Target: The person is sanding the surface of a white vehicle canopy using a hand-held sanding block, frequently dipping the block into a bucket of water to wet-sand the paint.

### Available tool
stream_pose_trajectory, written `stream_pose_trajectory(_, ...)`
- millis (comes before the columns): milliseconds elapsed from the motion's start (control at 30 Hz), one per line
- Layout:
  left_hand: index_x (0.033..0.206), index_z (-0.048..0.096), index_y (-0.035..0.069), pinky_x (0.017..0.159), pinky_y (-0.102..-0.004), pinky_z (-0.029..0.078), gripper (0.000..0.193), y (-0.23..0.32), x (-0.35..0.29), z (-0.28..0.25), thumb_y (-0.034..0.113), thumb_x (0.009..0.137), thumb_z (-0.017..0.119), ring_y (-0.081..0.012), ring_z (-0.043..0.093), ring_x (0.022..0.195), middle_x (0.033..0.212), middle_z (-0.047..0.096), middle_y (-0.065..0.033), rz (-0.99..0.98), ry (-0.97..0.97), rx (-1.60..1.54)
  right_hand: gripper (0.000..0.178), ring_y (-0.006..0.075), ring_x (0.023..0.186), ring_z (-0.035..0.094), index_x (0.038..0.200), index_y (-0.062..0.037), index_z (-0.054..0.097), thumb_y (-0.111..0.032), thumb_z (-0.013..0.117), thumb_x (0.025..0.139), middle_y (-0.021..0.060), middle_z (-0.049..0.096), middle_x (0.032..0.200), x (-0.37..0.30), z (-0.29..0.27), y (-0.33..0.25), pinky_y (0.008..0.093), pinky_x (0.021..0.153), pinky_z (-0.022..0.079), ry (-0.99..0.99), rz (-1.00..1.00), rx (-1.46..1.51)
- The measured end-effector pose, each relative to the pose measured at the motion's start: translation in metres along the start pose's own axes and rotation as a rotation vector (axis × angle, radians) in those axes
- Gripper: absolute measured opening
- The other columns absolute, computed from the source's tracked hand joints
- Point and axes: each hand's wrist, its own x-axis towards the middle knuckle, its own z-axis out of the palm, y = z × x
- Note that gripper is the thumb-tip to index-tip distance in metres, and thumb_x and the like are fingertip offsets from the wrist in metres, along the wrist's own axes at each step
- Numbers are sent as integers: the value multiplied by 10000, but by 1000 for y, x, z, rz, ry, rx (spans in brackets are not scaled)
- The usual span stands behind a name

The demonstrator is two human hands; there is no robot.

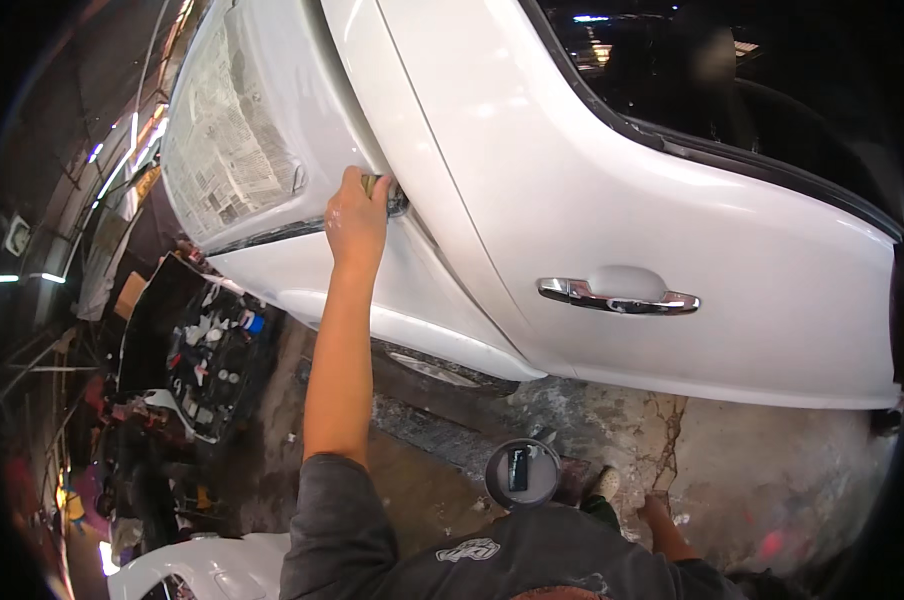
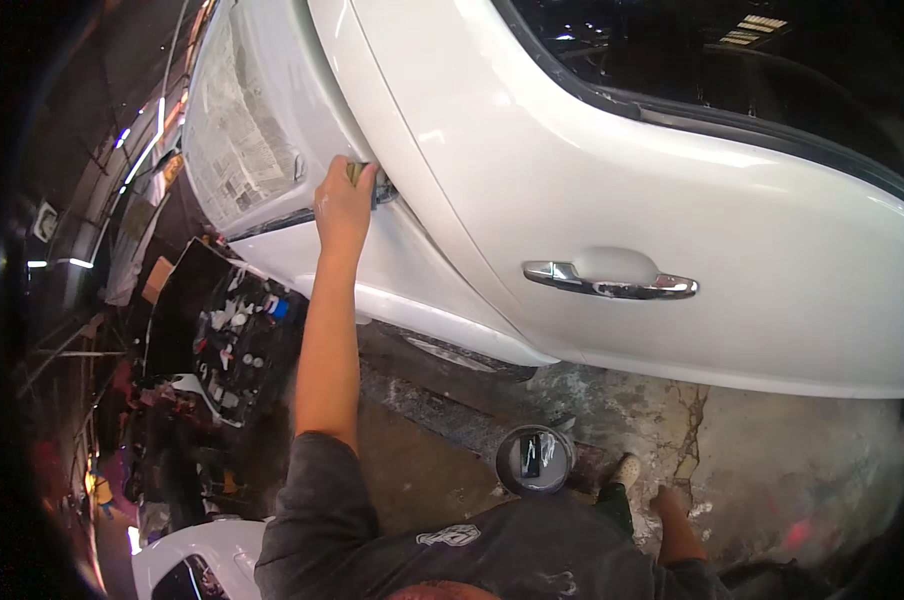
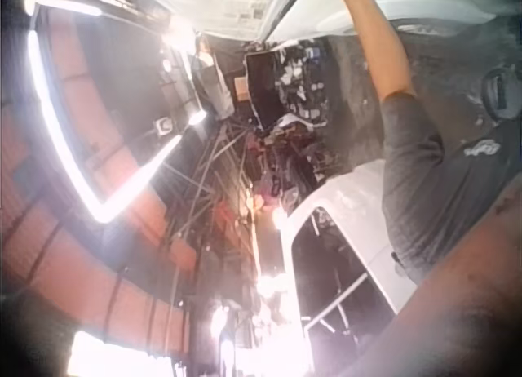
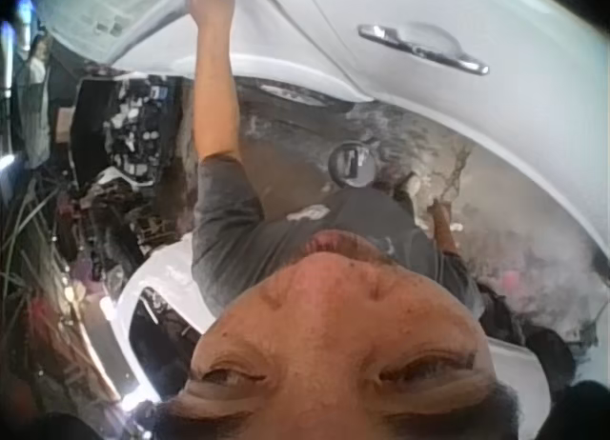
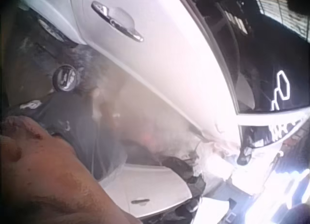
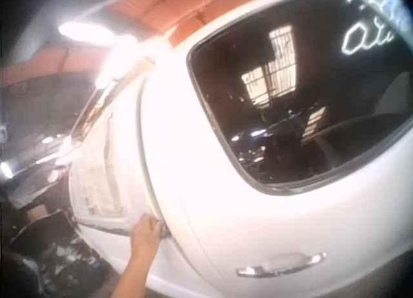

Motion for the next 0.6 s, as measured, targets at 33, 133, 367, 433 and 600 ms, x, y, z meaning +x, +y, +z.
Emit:
stream_pose_trajectory(33,956,639,12,727,-525,503,312,-6,-4,-1,318,954,703,-469,656,791,823,688,-231,-28,-27,14,670,433,1304,568,1474,1,484,-270,683,894,267,575,1426,2,0,2,497,1077,481,-74,36,7)
stream_pose_trajectory(133,917,647,-5,710,-510,498,332,-1,20,-2,318,928,722,-461,646,761,798,676,-236,40,-32,-35,606,443,1204,633,1381,11,560,-209,708,836,299,638,1294,55,44,43,494,1003,531,89,-37,10)
stream_pose_trajectory(367,899,659,-12,701,-469,513,374,-3,108,-52,359,937,691,-419,665,746,815,682,-256,128,-28,124,596,427,1195,638,1388,1,562,-245,720,869,292,648,1285,96,33,40,484,970,536,89,-49,243)
stream_pose_trajectory(433,897,661,-12,682,-455,507,407,-1,99,-39,391,937,701,-396,641,703,792,667,-247,102,-49,-123,580,423,1119,665,1374,5,571,-224,719,862,291,673,1198,110,30,43,485,923,547,170,-114,242)
stream_pose_trajectory(600,865,651,-15,646,-431,488,403,-27,11,4,376,935,726,-330,640,664,719,621,-227,53,-189,-95,548,419,1006,705,1345,12,590,-190,716,851,289,712,1063,124,10,29,482,857,564,315,-249,269)
